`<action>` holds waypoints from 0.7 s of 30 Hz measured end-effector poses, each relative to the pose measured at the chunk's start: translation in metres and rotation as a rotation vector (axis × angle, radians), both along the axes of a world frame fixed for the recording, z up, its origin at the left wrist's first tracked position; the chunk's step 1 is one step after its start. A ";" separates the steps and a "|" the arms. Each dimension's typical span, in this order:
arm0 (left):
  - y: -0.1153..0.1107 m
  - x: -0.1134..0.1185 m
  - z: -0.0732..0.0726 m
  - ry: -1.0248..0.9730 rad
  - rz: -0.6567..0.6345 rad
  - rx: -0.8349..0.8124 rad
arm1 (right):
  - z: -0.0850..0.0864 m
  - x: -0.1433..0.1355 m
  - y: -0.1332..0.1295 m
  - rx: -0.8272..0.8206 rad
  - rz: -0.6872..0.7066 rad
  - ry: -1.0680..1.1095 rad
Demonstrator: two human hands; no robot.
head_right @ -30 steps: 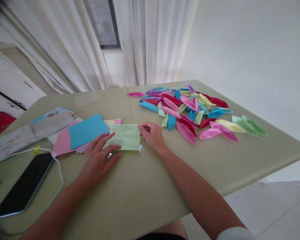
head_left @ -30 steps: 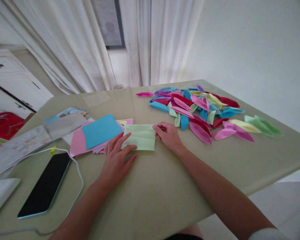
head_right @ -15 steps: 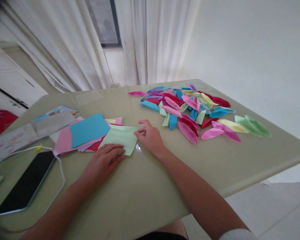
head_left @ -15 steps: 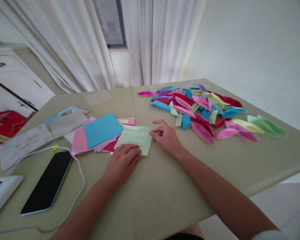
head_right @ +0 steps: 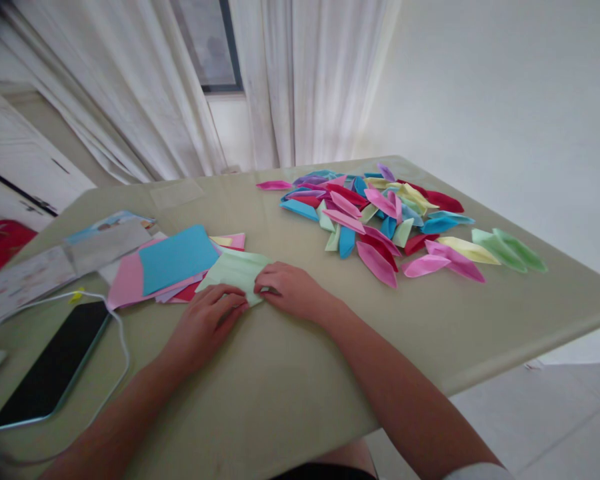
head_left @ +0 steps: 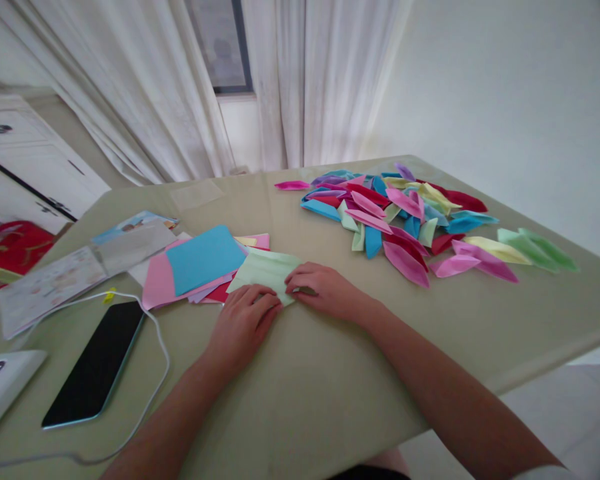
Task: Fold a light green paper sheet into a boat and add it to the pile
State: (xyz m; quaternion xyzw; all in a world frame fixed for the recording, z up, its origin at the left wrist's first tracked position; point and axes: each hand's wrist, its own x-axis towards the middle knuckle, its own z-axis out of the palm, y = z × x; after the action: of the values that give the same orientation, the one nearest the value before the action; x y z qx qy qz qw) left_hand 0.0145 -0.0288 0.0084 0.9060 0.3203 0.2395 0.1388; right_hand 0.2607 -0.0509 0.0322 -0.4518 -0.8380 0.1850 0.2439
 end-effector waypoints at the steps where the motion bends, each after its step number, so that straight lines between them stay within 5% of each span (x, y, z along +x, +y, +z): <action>1: 0.000 0.000 0.000 0.001 0.009 -0.006 | 0.001 0.000 -0.001 -0.002 0.029 0.004; 6: 0.000 0.001 0.001 -0.010 0.065 -0.036 | 0.005 -0.004 -0.005 -0.026 0.056 0.021; 21: 0.005 0.004 -0.003 0.015 0.128 -0.018 | -0.006 -0.020 -0.005 -0.049 -0.157 0.048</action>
State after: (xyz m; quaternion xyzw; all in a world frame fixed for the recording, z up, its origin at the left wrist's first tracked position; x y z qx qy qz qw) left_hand 0.0186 -0.0237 0.0054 0.8841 0.3808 0.2382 0.1287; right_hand 0.2403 -0.0556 0.0264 -0.5174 -0.7890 0.1968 0.2665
